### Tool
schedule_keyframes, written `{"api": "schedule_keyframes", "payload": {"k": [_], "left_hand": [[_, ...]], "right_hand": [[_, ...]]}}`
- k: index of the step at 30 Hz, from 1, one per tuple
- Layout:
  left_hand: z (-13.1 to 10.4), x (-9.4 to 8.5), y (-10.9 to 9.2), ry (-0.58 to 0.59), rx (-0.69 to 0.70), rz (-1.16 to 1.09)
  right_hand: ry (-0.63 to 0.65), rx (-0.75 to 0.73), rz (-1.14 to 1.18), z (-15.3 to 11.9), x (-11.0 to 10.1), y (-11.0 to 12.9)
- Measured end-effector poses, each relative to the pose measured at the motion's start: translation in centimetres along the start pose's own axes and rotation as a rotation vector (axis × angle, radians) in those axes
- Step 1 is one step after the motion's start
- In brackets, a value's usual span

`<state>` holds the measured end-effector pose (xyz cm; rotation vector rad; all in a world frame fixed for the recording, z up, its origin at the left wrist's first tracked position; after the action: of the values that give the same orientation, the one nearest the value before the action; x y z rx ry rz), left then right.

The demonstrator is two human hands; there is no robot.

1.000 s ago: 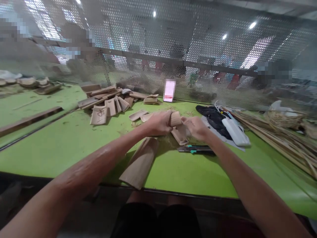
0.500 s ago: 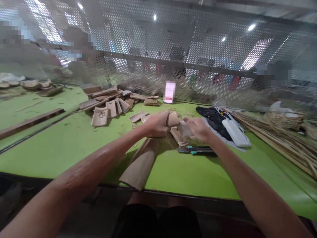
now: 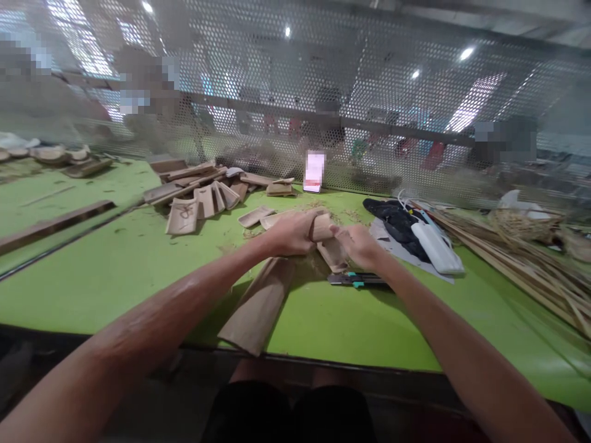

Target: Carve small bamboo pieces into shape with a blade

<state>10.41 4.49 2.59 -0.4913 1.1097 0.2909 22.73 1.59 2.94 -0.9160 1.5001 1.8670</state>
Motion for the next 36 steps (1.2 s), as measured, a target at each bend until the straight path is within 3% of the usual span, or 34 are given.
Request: {"api": "schedule_keyframes", "payload": {"k": [4, 8, 15, 19, 23, 27, 31, 36], "left_hand": [[0.0, -0.2, 0.0, -0.024, -0.011, -0.034], [0.0, -0.1, -0.4, 0.007, 0.004, -0.030], [0.1, -0.2, -0.9, -0.005, 0.029, -0.043], [0.1, -0.3, 0.0, -0.015, -0.036, -0.048], [0.2, -0.3, -0.5, -0.014, 0.044, -0.060], [0.1, -0.5, -0.1, -0.026, -0.028, -0.069], [0.2, -0.4, -0.9, -0.018, 0.048, -0.099], [0.0, -0.5, -0.2, -0.013, -0.024, -0.060]], "right_hand": [[-0.048, 0.016, 0.020, 0.0, -0.3, -0.2], [0.020, 0.044, 0.001, 0.1, 0.4, -0.6], [0.029, 0.041, 0.052, 0.0, 0.2, -0.4], [0.021, 0.071, 0.092, 0.0, -0.2, -0.5], [0.071, 0.063, 0.103, 0.0, 0.2, -0.3], [0.025, 0.063, 0.112, 0.0, -0.1, -0.4], [0.046, 0.049, 0.110, 0.0, 0.1, -0.4], [0.024, 0.040, 0.114, 0.0, -0.2, -0.4]]}}
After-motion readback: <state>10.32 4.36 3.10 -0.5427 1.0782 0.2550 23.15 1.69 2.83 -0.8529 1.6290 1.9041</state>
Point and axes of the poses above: each hand's wrist, its own z-axis towards the middle knuckle, its own x-axis out of the palm, y = z × x, the point moved 8 cm from there along z, towards the middle knuckle, and after that the axes turned 12 degrees about x, right-handed, at the moved point
